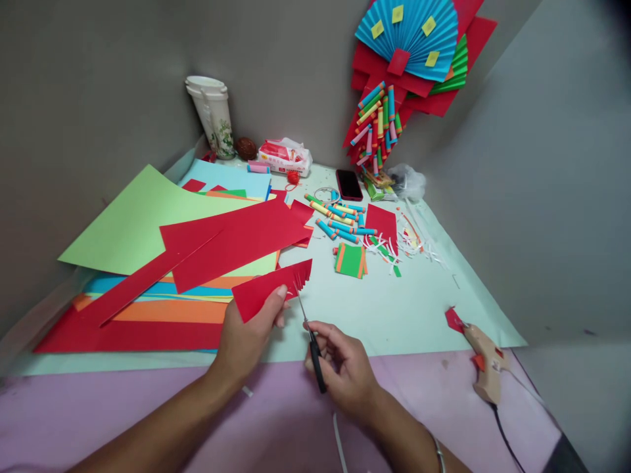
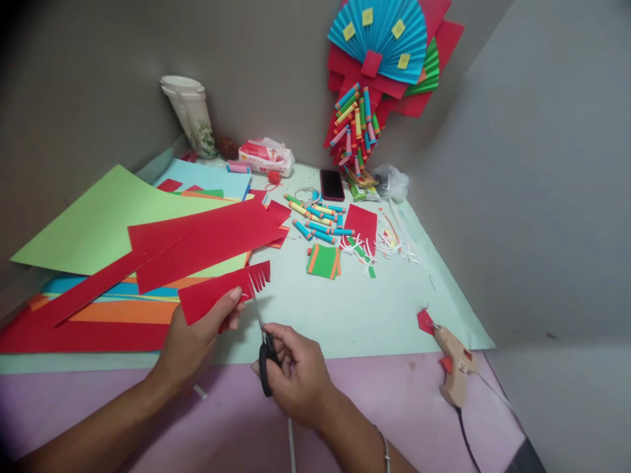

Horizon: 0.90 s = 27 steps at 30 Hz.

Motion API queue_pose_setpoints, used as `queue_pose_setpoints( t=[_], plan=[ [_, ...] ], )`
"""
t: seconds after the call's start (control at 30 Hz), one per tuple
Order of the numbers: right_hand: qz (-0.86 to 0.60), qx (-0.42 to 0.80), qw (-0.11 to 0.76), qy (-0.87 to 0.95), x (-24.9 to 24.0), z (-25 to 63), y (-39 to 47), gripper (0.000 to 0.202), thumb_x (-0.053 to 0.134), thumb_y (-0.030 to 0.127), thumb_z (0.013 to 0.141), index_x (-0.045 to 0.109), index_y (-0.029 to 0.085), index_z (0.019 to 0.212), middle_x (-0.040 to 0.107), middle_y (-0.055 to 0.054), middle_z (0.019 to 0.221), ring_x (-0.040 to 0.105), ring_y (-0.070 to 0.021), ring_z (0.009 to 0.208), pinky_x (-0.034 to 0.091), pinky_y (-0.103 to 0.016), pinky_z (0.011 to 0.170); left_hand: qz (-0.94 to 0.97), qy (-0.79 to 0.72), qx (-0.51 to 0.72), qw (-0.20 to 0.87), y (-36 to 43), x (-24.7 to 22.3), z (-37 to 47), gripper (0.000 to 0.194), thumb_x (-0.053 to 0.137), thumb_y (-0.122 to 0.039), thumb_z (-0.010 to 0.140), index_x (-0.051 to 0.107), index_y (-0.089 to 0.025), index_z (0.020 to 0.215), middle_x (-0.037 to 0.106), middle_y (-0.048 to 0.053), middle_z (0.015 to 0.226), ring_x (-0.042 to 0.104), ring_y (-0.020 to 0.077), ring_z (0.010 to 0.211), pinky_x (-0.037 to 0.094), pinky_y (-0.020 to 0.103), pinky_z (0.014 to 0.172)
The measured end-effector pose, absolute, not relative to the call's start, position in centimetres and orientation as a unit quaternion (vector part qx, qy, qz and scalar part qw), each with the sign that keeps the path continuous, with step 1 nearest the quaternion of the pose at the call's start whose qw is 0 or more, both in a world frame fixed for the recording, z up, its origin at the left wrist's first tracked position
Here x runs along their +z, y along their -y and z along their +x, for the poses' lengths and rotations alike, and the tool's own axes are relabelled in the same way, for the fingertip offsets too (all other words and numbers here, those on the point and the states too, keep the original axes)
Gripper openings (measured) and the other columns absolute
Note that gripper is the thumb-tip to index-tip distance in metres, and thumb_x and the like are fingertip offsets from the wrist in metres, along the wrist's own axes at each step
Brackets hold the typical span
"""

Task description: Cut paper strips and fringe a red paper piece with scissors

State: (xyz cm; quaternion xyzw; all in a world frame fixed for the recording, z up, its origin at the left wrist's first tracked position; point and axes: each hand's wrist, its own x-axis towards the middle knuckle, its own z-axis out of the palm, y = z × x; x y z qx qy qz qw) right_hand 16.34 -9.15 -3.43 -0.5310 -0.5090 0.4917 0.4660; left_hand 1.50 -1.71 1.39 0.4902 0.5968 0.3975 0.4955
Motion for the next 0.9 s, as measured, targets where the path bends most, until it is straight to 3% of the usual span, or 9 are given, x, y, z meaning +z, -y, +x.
queue_pose_setpoints(
  t=[0.23,0.9],
  plan=[
    [-0.533,0.493,0.468,0.504,-3.53,16.31,9.24,0.040,0.061,0.020,0.075,0.062,0.013,0.115,0.056,0.002,0.065,0.046,-0.0102,0.055,0.038,-0.021,0.049,0.501,-0.593,0.390,0.495,1.73,1.73,1.50,0.046,0.060,-0.046,0.084,0.050,-0.022,0.047,0.057,-0.002,0.050,0.060,0.0179,0.061,0.045,0.029,0.071],
    [-0.533,0.494,0.465,0.505,-3.44,16.36,9.27,0.041,0.064,0.021,0.074,0.061,0.015,0.115,0.056,0.003,0.066,0.046,-0.0102,0.055,0.038,-0.020,0.048,0.495,-0.593,0.384,0.506,1.68,2.05,1.60,0.041,0.059,-0.046,0.084,0.053,-0.023,0.050,0.054,-0.003,0.049,0.056,0.0178,0.059,0.044,0.029,0.068]
  ],
)
